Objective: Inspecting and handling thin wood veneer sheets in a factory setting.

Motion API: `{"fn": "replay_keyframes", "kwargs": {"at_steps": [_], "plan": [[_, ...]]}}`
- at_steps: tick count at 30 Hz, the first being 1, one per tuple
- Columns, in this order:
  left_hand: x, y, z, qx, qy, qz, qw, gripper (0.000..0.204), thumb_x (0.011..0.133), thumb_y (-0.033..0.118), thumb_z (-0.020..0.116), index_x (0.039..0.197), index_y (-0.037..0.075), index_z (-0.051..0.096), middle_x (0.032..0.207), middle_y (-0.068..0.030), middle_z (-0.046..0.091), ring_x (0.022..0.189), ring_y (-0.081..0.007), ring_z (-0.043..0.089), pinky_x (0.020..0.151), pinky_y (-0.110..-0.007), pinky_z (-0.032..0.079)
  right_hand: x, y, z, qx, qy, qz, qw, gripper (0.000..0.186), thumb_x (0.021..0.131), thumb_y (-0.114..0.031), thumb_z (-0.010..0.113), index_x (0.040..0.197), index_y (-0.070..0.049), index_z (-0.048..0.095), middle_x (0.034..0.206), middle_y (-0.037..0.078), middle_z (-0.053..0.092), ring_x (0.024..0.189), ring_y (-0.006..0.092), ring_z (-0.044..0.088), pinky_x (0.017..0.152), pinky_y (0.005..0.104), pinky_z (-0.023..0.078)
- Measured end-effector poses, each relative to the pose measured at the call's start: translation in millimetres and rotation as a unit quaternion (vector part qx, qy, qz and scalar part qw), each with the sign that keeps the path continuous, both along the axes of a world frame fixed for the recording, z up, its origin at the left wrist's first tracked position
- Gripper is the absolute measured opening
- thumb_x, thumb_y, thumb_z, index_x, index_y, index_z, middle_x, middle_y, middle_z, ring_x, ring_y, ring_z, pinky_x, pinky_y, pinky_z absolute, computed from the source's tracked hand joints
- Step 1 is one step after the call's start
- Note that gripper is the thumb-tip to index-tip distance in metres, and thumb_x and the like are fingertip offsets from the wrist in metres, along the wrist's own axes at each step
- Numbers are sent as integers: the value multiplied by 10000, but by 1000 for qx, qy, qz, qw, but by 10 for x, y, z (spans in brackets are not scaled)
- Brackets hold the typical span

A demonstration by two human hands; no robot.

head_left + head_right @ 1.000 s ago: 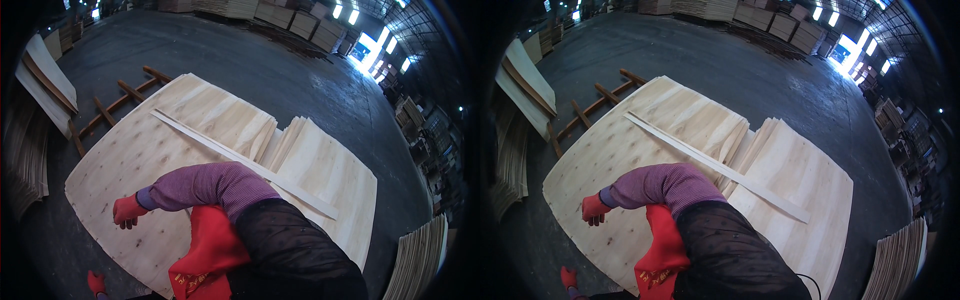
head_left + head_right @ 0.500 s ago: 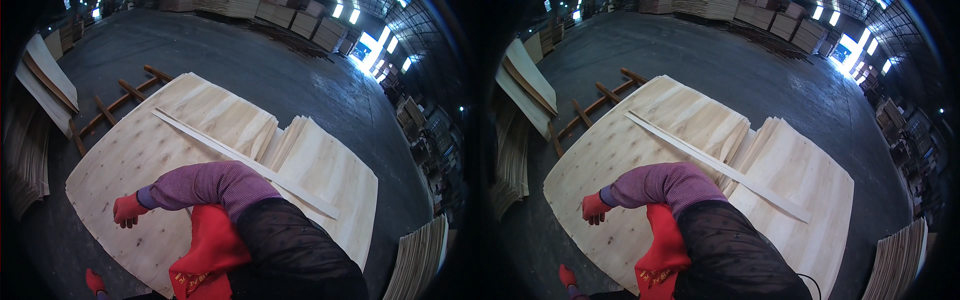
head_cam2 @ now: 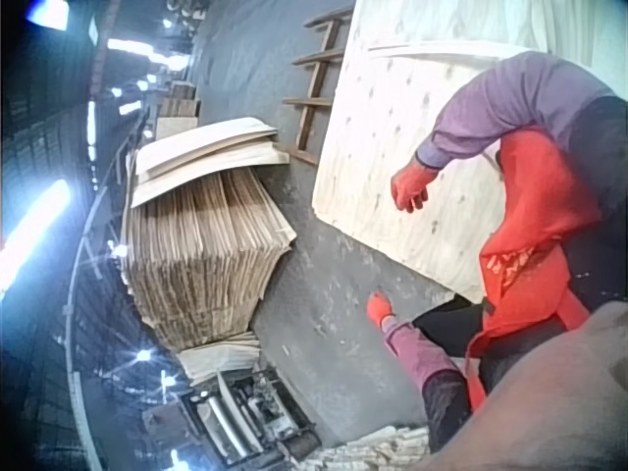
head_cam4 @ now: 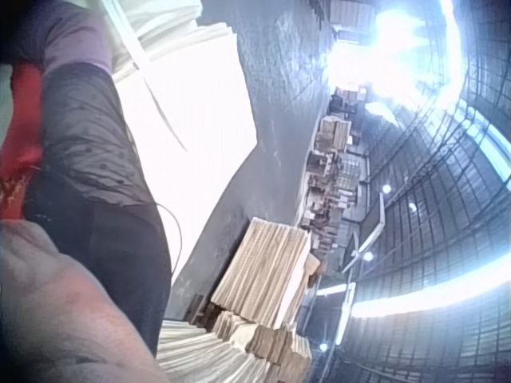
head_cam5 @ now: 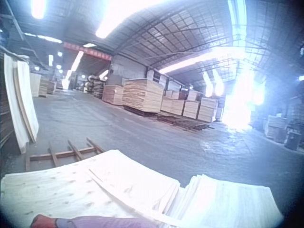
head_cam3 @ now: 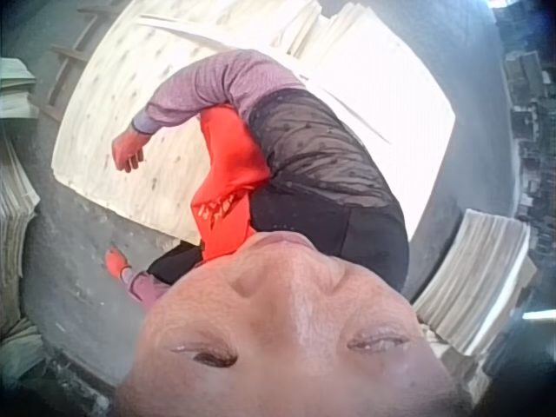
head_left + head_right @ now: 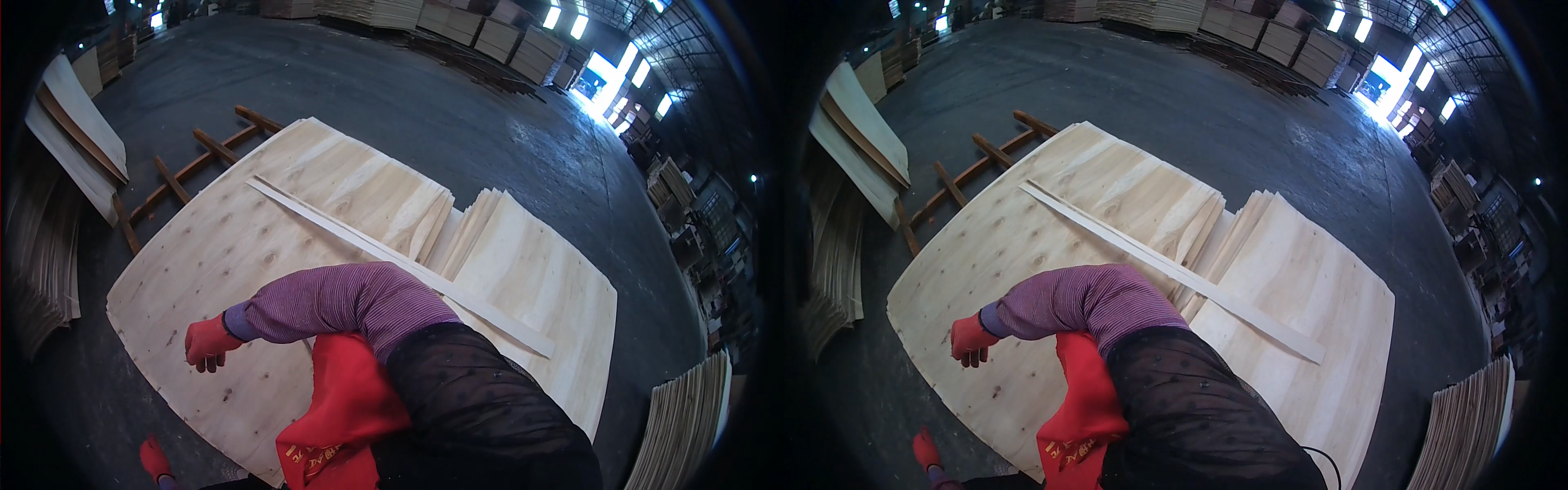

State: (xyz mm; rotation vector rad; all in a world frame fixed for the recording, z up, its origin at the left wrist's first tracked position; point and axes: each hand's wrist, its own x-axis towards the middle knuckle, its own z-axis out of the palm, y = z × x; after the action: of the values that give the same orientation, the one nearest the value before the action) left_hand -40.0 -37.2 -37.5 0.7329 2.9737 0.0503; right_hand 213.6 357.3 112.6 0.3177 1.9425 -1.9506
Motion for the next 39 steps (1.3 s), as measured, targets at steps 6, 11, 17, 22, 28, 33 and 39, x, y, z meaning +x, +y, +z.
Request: {"fn": "replay_keyframes", "kwargs": {"at_steps": [6, 11, 17, 22, 28, 33, 39], "plan": [[-197, -135, -523, 280, 232, -184, 913, 303, 907, 278, 437, 882, 30, 610, 788, -180, 612, 653, -331, 588, 621, -434, 467, -7, -4, -5, 0, -1, 0, 1000, 266, 786, -185, 585, 946, 27, 591, 863, 133, 648, 688, 236, 637, 611, 380, 526], [-215, -172, -385, 187, -228, 76, 953, 139, 788, 44, 437, 806, 14, 571, 703, -124, 573, 516, -211, 589, 398, -346, 450, -6, 0, -3, 1, -3, 2, 1000, 267, 787, -185, 586, 948, 27, 590, 870, 134, 647, 700, 238, 637, 618, 382, 525], [-91, -62, -264, 192, -250, 39, 948, 72, 786, 70, 508, 746, 26, 549, 543, -96, 500, 436, -207, 523, 376, -336, 436, 4, 0, 6, 0, 1, 3, 1000, 266, 788, -186, 584, 947, 27, 589, 869, 130, 647, 699, 232, 636, 622, 381, 525], [-230, -154, -413, 178, -175, -62, 966, 117, 749, 54, 579, 667, 27, 500, 509, -75, 466, 388, -192, 496, 340, -327, 403, 0, 5, -5, 0, 1, 2, 1000, 259, 786, -182, 580, 937, 28, 594, 870, 130, 647, 697, 228, 637, 620, 379, 527], [-313, -211, -586, 178, -76, -56, 980, 263, 657, 57, 653, 656, 33, 391, 572, -89, 448, 438, -218, 488, 396, -378, 384, -13, 7, -18, -8, 6, -3, 1000, 196, 780, -148, 571, 885, 15, 599, 854, 145, 654, 671, 238, 648, 578, 385, 543], [-170, -173, -381, 124, 9, -97, 988, 272, 606, 36, 665, 683, 32, 404, 649, -119, 455, 570, -297, 502, 530, -429, 393, 6, 12, -1, 2, 3, 5, 1000, 281, 783, -190, 577, 947, 36, 594, 888, 140, 647, 714, 232, 641, 632, 380, 531], [-93, -100, -280, 140, 29, -97, 985, 118, 701, 40, 571, 742, 42, 461, 683, -155, 517, 663, -363, 516, 594, -430, 399, -10, 5, -18, -1, 3, -2, 1000, 237, 786, -175, 578, 916, 23, 604, 863, 139, 653, 698, 239, 646, 616, 386, 538]]}}
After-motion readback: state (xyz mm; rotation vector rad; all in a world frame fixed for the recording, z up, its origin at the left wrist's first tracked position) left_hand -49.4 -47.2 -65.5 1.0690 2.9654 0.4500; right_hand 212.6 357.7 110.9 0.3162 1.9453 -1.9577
